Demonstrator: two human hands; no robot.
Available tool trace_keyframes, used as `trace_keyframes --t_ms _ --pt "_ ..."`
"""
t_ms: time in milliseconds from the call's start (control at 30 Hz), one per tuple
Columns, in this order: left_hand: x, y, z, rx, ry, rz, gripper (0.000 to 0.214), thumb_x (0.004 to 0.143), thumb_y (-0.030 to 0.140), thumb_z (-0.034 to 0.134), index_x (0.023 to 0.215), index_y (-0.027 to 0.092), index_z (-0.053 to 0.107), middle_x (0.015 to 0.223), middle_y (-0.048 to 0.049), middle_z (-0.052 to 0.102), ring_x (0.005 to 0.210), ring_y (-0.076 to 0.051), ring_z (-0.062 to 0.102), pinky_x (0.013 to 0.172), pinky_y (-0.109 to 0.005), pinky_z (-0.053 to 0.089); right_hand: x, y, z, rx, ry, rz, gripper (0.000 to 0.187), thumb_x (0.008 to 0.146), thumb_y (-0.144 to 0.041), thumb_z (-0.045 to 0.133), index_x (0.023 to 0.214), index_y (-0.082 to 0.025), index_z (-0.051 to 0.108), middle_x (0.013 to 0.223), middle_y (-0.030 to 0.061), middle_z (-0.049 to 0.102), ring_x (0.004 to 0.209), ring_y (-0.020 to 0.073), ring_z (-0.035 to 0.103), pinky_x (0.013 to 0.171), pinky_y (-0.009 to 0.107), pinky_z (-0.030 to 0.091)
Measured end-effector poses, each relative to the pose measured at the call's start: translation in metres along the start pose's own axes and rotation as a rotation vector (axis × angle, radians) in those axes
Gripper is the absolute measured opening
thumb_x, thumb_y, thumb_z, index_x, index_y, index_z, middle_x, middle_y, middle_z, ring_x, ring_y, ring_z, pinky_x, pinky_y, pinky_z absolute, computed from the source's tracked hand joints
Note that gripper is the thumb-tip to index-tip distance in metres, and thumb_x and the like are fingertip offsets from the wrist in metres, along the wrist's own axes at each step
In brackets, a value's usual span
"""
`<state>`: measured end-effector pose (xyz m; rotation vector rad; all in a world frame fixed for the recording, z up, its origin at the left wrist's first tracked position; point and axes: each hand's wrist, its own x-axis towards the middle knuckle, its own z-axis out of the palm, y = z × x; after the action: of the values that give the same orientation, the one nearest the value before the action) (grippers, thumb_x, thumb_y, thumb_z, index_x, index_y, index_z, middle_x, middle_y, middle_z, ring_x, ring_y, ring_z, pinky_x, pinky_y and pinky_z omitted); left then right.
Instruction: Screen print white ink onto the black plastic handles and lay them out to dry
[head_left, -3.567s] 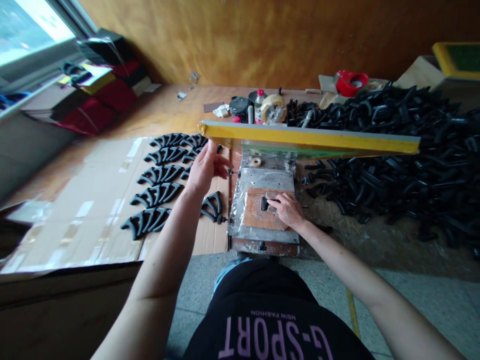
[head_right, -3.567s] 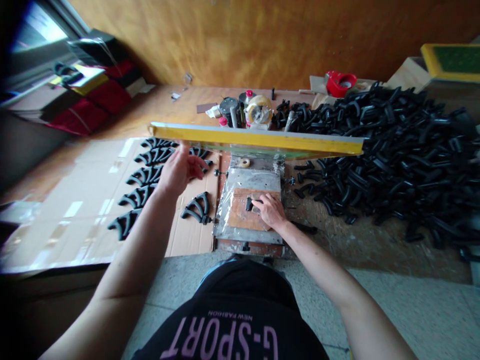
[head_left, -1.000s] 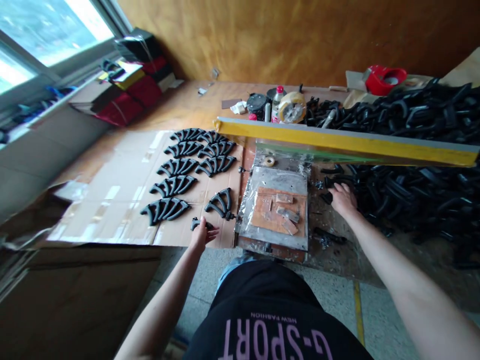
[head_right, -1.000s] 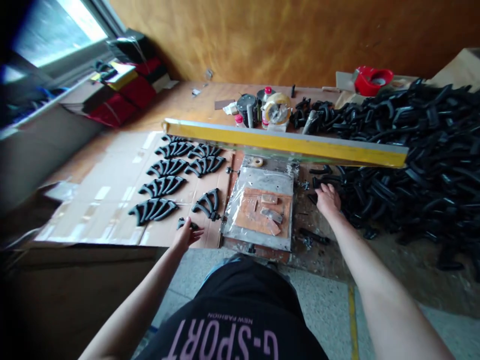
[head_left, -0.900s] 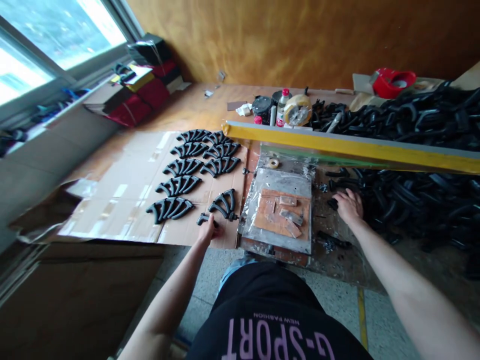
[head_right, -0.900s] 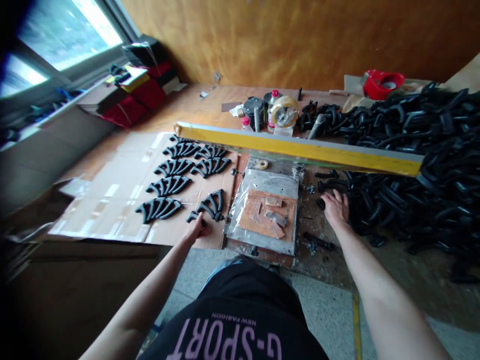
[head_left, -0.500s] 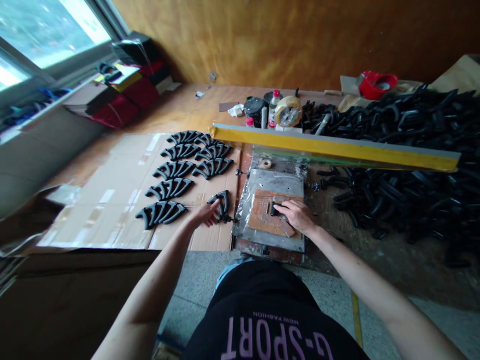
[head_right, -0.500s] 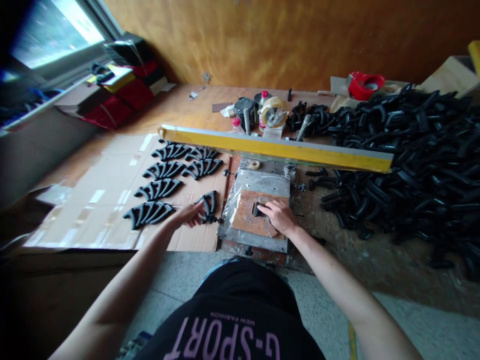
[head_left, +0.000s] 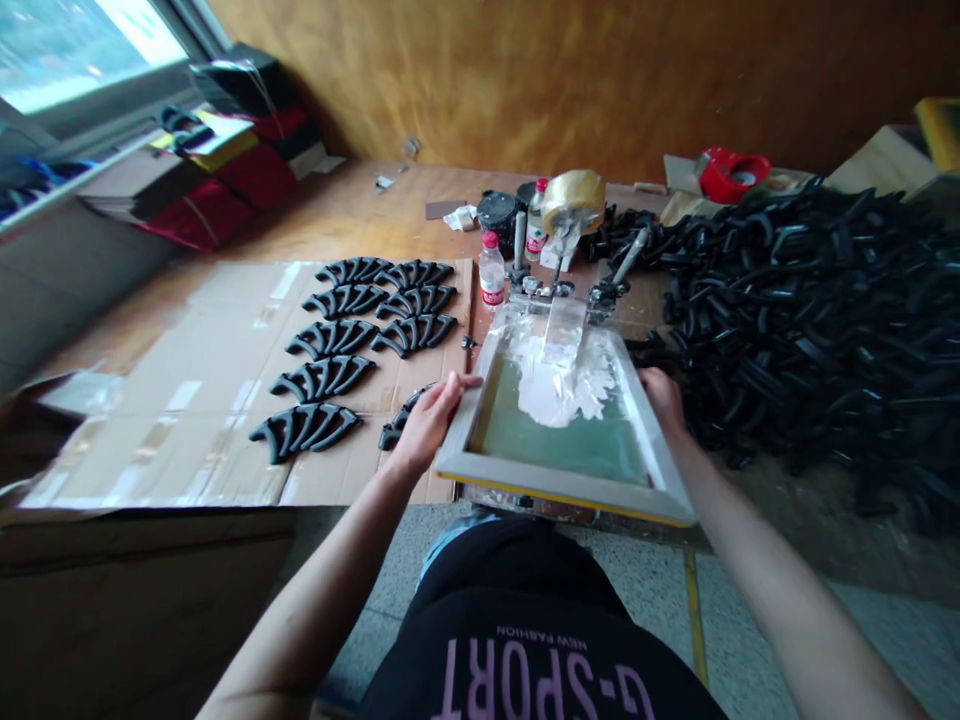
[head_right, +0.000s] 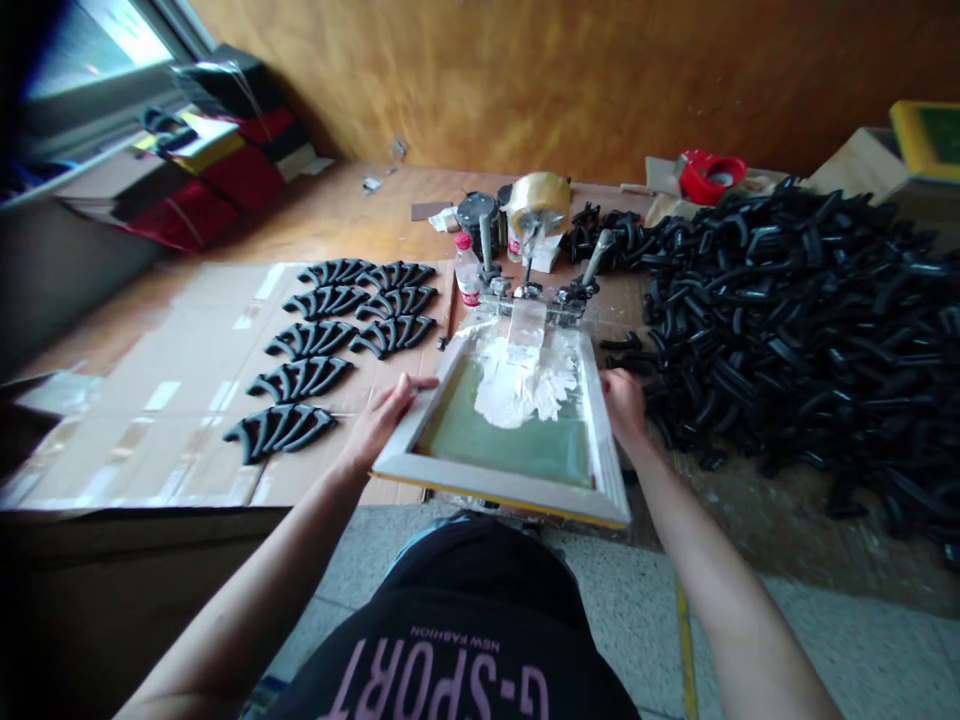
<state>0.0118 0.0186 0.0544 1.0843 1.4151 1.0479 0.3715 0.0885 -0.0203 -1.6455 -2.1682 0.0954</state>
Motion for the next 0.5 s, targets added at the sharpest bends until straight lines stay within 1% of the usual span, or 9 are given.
trace_keyframes --t_ms 67,100,167,200,233,300,367,400,500 --pt "-0.006 -0.040 -0.001 0.030 -0.018 -0.132 0.060 0.082 0.058 0.059 0.127 0.019 0.063 0.076 -0.0029 0.067 0.065 -0.016 0.060 0.055 -0.024 0.047 0.022 -0.002 -0.010 -0.009 0.109 0.099 0.039 0.093 -0.026 0.038 0.116 -0.015 0.067 0.103 0.0156 0.064 0.094 0.0272 0.060 0.084 0.042 0.047" --pt "-0.006 -0.058 0.001 0.041 -0.024 -0.178 0.065 0.080 0.054 0.062 0.135 0.020 0.057 0.077 -0.0025 0.067 0.065 -0.016 0.060 0.056 -0.024 0.046 0.034 -0.011 -0.011 -0.014 0.145 0.098 0.038 0.091 -0.029 0.045 0.121 -0.014 0.064 0.113 0.0166 0.062 0.101 0.0281 0.058 0.088 0.043 0.046" --pt "-0.001 -0.087 0.006 0.087 -0.027 -0.226 0.072 0.080 0.047 0.064 0.145 0.022 0.045 0.077 -0.0009 0.066 0.064 -0.014 0.059 0.058 -0.023 0.045 0.054 -0.042 -0.007 -0.029 0.143 0.006 0.046 0.084 -0.033 0.062 0.127 -0.016 0.059 0.128 0.0167 0.055 0.113 0.0302 0.053 0.094 0.044 0.043" --pt "0.003 -0.097 0.008 0.115 -0.026 -0.231 0.073 0.080 0.044 0.064 0.147 0.023 0.043 0.076 0.0000 0.066 0.064 -0.014 0.058 0.059 -0.022 0.045 0.060 -0.059 -0.002 -0.039 0.093 -0.061 0.048 0.081 -0.033 0.067 0.125 -0.016 0.059 0.128 0.0162 0.055 0.114 0.0307 0.051 0.095 0.044 0.042" --pt "0.006 -0.104 0.010 0.139 -0.026 -0.230 0.072 0.081 0.043 0.063 0.147 0.023 0.042 0.076 0.0006 0.065 0.064 -0.013 0.058 0.060 -0.022 0.045 0.062 -0.076 0.004 -0.045 0.019 -0.114 0.044 0.080 -0.032 0.070 0.120 -0.017 0.060 0.123 0.0154 0.057 0.112 0.0302 0.052 0.093 0.043 0.043" --pt "0.011 -0.112 0.011 0.153 -0.026 -0.232 0.069 0.081 0.043 0.063 0.144 0.022 0.046 0.077 0.0005 0.066 0.066 -0.014 0.059 0.062 -0.023 0.046 0.055 -0.101 0.014 -0.049 -0.140 -0.168 0.025 0.082 -0.026 0.068 0.104 -0.017 0.064 0.105 0.0124 0.064 0.100 0.0271 0.056 0.086 0.038 0.044" --pt "0.013 -0.113 0.011 0.133 -0.026 -0.247 0.067 0.079 0.044 0.064 0.141 0.021 0.050 0.080 -0.0006 0.069 0.069 -0.015 0.062 0.065 -0.024 0.048 0.036 -0.111 0.016 -0.054 -0.257 -0.243 0.008 0.086 -0.019 0.061 0.093 -0.017 0.064 0.091 0.0097 0.066 0.091 0.0241 0.056 0.080 0.034 0.043" --pt "0.012 -0.113 0.010 0.124 -0.026 -0.253 0.066 0.079 0.045 0.065 0.139 0.020 0.053 0.081 -0.0013 0.070 0.070 -0.016 0.063 0.067 -0.025 0.049 0.024 -0.112 0.014 -0.058 -0.295 -0.310 0.008 0.087 -0.016 0.057 0.090 -0.017 0.064 0.089 0.0091 0.066 0.089 0.0232 0.056 0.077 0.033 0.042" --pt "0.010 -0.113 0.011 0.103 -0.013 -0.262 0.063 0.078 0.047 0.065 0.134 0.018 0.057 0.087 -0.0036 0.072 0.077 -0.018 0.065 0.071 -0.027 0.051 -0.002 -0.106 -0.001 -0.038 -0.390 -0.577 0.017 0.086 -0.009 0.051 0.089 -0.017 0.065 0.088 0.0074 0.065 0.086 0.0205 0.055 0.073 0.030 0.040"
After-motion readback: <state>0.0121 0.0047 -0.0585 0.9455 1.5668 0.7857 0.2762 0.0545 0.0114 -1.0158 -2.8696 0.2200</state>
